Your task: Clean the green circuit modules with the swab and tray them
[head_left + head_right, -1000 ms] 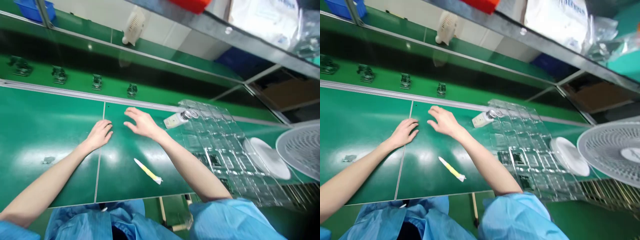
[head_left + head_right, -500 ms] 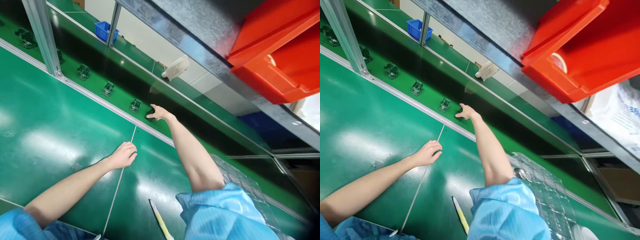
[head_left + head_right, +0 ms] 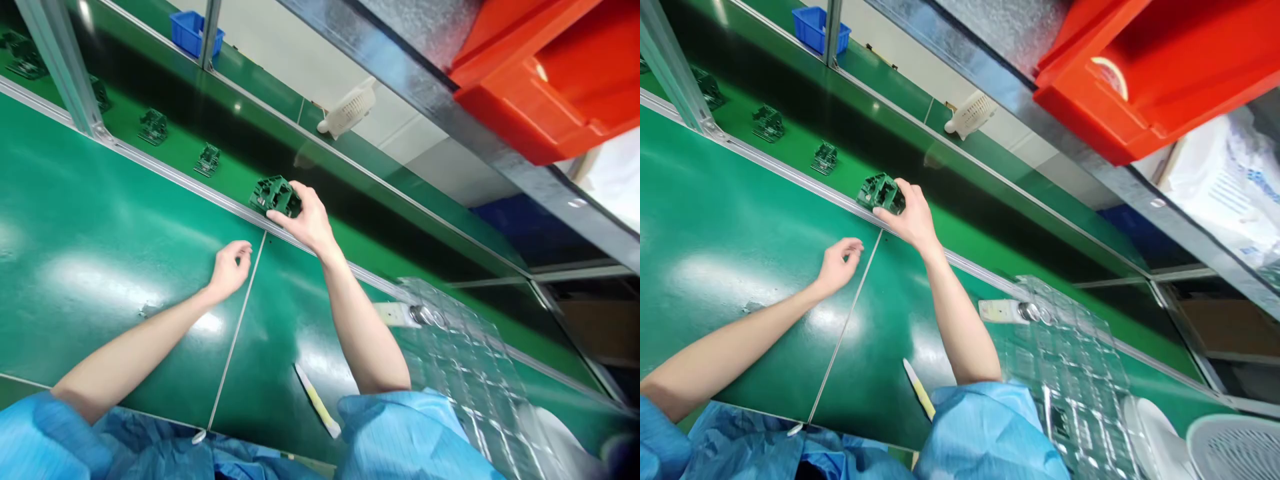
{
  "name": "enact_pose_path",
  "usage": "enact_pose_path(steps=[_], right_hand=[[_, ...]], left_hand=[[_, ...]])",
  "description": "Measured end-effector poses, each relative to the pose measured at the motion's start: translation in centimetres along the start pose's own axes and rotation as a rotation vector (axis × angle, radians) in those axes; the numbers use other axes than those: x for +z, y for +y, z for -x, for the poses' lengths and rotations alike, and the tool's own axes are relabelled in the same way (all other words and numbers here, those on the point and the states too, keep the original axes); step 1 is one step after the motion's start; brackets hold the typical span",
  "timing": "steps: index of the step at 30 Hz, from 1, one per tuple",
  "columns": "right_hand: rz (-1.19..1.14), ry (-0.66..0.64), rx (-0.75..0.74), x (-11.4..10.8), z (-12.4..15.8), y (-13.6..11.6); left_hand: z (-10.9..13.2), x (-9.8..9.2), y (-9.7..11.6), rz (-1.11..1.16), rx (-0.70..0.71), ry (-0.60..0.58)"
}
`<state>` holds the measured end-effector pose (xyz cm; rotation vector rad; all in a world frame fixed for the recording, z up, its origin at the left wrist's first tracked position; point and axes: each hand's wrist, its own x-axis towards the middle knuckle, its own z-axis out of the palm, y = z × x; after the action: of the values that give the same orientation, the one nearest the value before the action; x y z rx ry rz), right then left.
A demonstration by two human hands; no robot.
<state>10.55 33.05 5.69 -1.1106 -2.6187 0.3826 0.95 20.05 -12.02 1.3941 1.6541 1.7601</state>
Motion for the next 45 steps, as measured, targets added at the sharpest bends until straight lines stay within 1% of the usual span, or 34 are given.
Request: enact_pose_path(steps=[1,2,3,5,6,8,10,12,14,15,17,18,20,23,25,28,30,36,41,43,45], right_hand=[[-0.036,0.04,-0.061,-0.8,3.4,0.1],[-0.059,0.047,-0.118,-1.2,6.9,-0.1],[-0.071,0.012,-0.14,-1.2,10.3,-0.5],[-0.04,-0.136,-0.091,-0.2,16.5,-2.1],[0.0,-0.223,-0.048,0.7,19.0,-3.2],[0.053,-0.333,0.037,2.5,22.5,-5.6],[0.028,-0.345,0.095,3.8,24.3,-7.6],[-0.07,-0.308,0.13,4.6,25.4,-8.3],[-0.215,-0.259,0.132,5.2,26.3,-8.1],[-0.301,-0.222,0.119,5.5,26.8,-7.7],[-0.485,-0.124,0.084,6.5,27.9,-6.9],[-0.571,-0.067,0.075,7.2,28.4,-6.6],[-0.705,0.029,0.101,8.5,29.2,-6.2],[-0.794,0.113,0.162,10.4,30.0,-6.2],[-0.802,0.175,0.152,11.6,30.3,-6.6],[-0.789,0.297,0.109,12.8,30.4,-7.0],[-0.782,0.342,0.093,13.0,30.3,-7.1],[-0.773,0.336,0.076,12.3,30.3,-6.8],[-0.794,0.266,0.116,12.4,30.5,-7.0],[-0.818,0.231,0.137,12.6,30.6,-7.1],[-0.825,0.221,0.156,12.5,30.7,-7.2]], left_hand=[[-0.6,-0.5,-0.4,0.042,-0.028,0.051],[-1.1,-1.0,-0.7,0.082,-0.052,0.086],[-1.7,-1.5,-0.9,0.117,-0.073,0.104],[-2.2,-2.4,-0.8,0.161,-0.11,0.103],[-2.1,-2.9,-0.4,0.169,-0.128,0.087],[-1.0,-4.3,0.9,0.158,-0.16,0.029],[1.4,-6.2,3.1,0.122,-0.181,-0.058],[4.7,-8.4,6.0,0.081,-0.184,-0.157],[8.2,-10.4,9.2,0.05,-0.179,-0.25],[9.9,-11.0,10.7,0.033,-0.183,-0.288],[12.6,-11.5,12.8,0.003,-0.201,-0.324],[13.6,-11.4,13.3,-0.008,-0.212,-0.315],[14.7,-10.8,13.7,-0.02,-0.231,-0.255],[14.8,-9.9,13.4,-0.032,-0.255,-0.157],[14.4,-9.7,13.3,-0.035,-0.271,-0.112],[14.2,-9.6,13.5,-0.03,-0.284,-0.078],[14.1,-9.5,13.7,-0.026,-0.289,-0.075],[14.2,-9.1,13.9,-0.031,-0.267,-0.032],[13.4,-9.3,14.1,-0.039,-0.282,-0.04],[12.6,-9.6,14.1,-0.052,-0.267,-0.076],[11.8,-10.1,14.1,-0.066,-0.259,-0.186]])
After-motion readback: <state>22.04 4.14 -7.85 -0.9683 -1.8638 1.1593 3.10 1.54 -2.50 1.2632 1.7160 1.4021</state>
